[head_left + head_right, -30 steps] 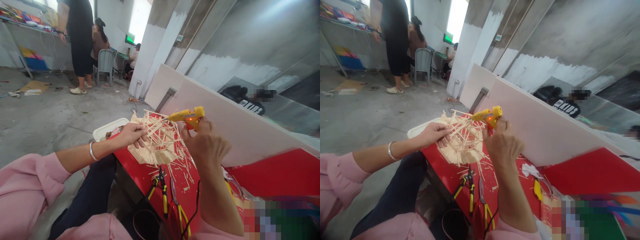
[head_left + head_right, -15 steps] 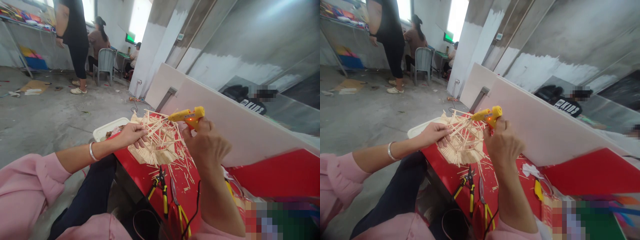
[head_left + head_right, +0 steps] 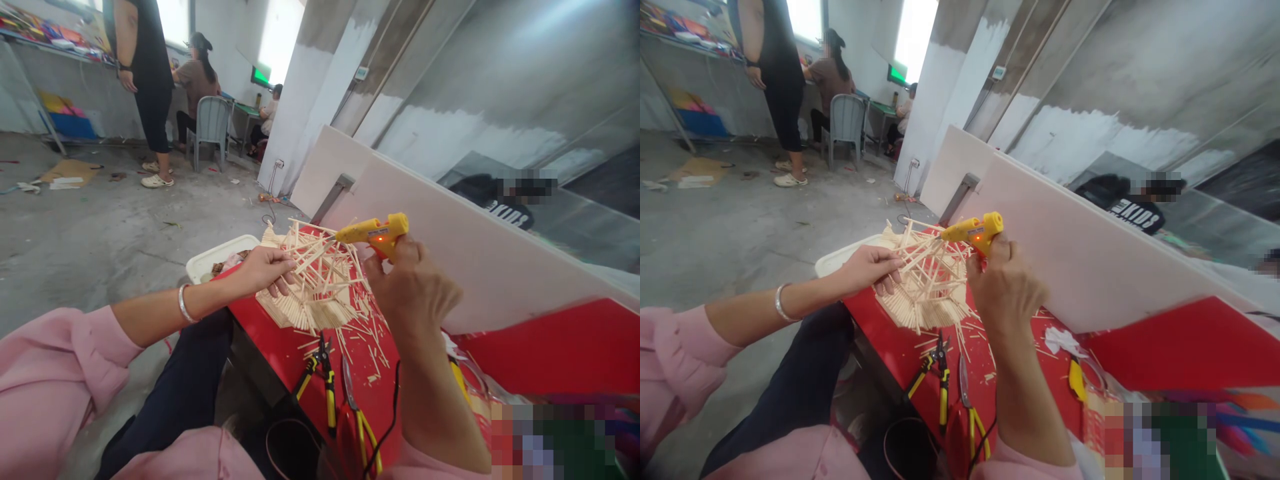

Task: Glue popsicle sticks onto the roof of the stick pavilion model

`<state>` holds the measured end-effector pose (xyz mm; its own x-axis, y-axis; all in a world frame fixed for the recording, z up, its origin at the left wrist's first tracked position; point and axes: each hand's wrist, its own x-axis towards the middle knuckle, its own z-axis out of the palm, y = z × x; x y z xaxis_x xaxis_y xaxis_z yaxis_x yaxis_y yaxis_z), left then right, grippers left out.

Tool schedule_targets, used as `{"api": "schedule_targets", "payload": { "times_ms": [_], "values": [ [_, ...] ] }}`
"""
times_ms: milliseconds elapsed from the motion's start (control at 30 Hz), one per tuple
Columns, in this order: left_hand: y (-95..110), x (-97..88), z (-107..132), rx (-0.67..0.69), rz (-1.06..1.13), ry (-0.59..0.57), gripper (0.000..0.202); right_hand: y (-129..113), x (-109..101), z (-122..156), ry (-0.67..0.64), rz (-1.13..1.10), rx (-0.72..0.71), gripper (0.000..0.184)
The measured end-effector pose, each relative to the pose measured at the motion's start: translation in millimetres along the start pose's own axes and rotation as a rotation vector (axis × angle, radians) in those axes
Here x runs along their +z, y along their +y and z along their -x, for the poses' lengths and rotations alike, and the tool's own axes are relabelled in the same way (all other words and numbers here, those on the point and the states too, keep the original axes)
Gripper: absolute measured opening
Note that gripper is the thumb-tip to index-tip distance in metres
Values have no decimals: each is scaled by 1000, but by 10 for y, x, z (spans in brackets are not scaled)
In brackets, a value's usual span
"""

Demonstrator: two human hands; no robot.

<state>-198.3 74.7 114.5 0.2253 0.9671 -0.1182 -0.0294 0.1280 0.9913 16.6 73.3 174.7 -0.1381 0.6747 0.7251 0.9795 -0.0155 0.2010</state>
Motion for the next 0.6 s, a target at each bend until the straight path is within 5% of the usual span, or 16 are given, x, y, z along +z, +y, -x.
{"api": "schedule_targets", "payload": {
  "times_ms": [600],
  "values": [
    [18, 16, 11, -4, -8, 13, 25, -9, -1, 0, 17, -5, -16, 48]
  ]
}}
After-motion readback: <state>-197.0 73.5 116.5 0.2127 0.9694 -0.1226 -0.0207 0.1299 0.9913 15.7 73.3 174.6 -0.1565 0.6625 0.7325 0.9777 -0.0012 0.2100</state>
